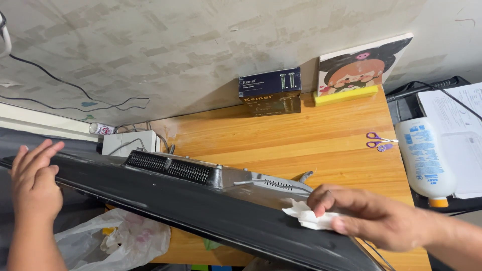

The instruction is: Cleaning a television and the surrounding desk surface using wet wipes.

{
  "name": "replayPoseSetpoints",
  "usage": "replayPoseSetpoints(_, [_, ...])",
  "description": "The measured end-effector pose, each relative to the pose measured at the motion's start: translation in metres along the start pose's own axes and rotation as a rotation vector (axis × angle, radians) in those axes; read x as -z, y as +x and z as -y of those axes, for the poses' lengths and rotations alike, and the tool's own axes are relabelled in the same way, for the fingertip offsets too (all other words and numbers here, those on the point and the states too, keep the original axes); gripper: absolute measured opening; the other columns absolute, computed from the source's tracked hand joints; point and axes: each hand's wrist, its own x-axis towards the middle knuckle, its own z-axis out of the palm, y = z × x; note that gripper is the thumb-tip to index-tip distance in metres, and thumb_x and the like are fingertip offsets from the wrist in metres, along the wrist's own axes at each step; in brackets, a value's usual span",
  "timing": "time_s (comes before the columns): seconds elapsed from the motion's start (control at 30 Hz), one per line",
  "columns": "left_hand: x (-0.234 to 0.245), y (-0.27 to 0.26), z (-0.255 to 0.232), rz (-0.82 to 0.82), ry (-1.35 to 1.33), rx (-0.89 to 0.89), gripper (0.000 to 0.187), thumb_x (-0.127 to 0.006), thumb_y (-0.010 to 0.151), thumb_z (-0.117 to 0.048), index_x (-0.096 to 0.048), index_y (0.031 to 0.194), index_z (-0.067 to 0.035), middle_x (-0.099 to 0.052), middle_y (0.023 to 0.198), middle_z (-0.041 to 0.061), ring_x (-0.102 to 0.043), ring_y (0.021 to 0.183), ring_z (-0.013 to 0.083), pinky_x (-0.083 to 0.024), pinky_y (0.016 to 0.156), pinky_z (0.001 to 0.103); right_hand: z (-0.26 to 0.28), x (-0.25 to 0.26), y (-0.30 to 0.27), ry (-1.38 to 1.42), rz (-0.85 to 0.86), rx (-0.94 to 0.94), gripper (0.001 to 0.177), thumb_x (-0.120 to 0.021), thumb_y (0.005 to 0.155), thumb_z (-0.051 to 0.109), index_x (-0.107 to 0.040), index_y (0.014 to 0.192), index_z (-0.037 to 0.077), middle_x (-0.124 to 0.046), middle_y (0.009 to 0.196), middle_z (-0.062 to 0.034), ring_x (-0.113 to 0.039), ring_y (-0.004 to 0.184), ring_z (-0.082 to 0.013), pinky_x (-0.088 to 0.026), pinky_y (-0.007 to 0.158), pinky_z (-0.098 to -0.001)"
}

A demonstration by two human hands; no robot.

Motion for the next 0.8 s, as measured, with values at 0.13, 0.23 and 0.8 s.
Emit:
replayPoseSetpoints(0.13, [-0.001,-0.006,-0.002,0.013,0.027,0.071,0.047,-0.049,0.096,0.001,-0.069,0.136,-0.014,-0.061,0.151,0.011,-0.042,0.152,0.0409,-0.031,0.133,0.049,-0.022,-0.010,-0.008,0.148,0.067,0.125,0.058,-0.039,0.111,0.048,-0.048,0.149,0.004,-0.044,0.160,-0.0233,-0.031,0.155,-0.0386,-0.023,0.121,-0.0487])
replayPoseSetpoints(0.23, [0.008,0.004,-0.035,-0.037,-0.024,0.109,0.046,-0.052,0.092,0.002,-0.069,0.132,-0.014,-0.060,0.150,0.014,-0.041,0.149,0.0435,-0.030,0.125,0.049,-0.038,-0.008,-0.004,-0.088,0.054,0.153,0.077,-0.033,0.111,0.060,-0.040,0.162,0.002,-0.038,0.167,-0.0246,-0.023,0.161,-0.0415,-0.020,0.132,-0.0530])
replayPoseSetpoints(0.8, [0.028,0.005,-0.250,-0.042,-0.357,0.002,0.040,-0.057,0.094,-0.015,-0.062,0.131,-0.002,-0.056,0.147,0.018,-0.042,0.152,0.0418,-0.030,0.127,0.055,-0.035,0.002,0.109,-0.088,0.447,0.417,0.084,-0.011,0.113,0.066,-0.021,0.169,0.003,-0.018,0.180,-0.0206,-0.014,0.171,-0.0362,-0.012,0.138,-0.0466])
